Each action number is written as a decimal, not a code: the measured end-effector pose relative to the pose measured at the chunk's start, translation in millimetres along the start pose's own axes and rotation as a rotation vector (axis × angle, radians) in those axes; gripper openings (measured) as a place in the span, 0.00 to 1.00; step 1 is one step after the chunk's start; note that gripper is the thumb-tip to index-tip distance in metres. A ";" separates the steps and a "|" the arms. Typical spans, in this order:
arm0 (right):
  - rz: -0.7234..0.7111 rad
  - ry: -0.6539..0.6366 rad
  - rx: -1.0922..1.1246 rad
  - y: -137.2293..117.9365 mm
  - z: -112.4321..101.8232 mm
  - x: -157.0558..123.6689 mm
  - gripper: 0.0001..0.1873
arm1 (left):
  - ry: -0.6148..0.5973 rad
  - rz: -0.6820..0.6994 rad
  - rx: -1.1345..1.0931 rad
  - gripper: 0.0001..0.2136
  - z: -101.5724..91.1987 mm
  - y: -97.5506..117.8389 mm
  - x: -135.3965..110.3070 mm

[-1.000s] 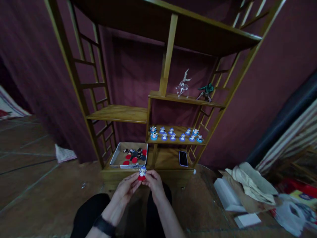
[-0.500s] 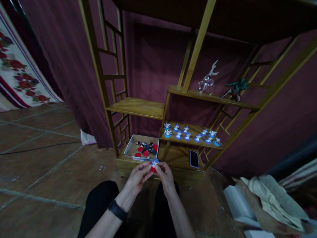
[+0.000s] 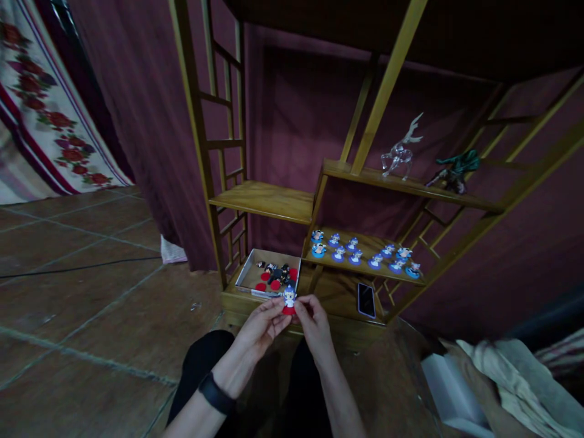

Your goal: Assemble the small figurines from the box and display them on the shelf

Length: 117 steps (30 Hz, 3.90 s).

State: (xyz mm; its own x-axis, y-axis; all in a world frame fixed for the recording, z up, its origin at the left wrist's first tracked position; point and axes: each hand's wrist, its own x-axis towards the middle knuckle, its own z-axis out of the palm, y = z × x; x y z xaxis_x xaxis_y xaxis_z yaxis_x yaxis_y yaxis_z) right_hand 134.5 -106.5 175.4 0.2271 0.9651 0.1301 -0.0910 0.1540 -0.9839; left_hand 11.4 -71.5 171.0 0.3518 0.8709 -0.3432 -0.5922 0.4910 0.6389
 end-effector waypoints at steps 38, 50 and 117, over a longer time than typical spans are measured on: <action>0.084 0.124 0.464 54.6 -32.2 0.5 0.16 | -0.374 0.872 1.739 0.15 27.3 -5.1 -17.8; 0.031 0.121 0.241 33.8 -33.3 -11.2 0.10 | -0.188 0.632 1.097 0.07 23.7 -20.3 -4.3; 0.258 0.088 0.264 73.9 5.5 7.5 0.18 | 0.125 0.433 0.675 0.13 -31.3 -31.7 26.6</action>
State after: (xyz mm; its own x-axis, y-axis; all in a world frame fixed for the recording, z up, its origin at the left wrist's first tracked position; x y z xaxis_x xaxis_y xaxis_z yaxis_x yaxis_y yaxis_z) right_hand 124.2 -86.7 104.4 0.2456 0.9592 -0.1403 -0.4005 -0.0314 -0.9158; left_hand 16.8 -63.2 120.0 0.0841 0.9963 -0.0191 -0.0783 0.0257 0.9966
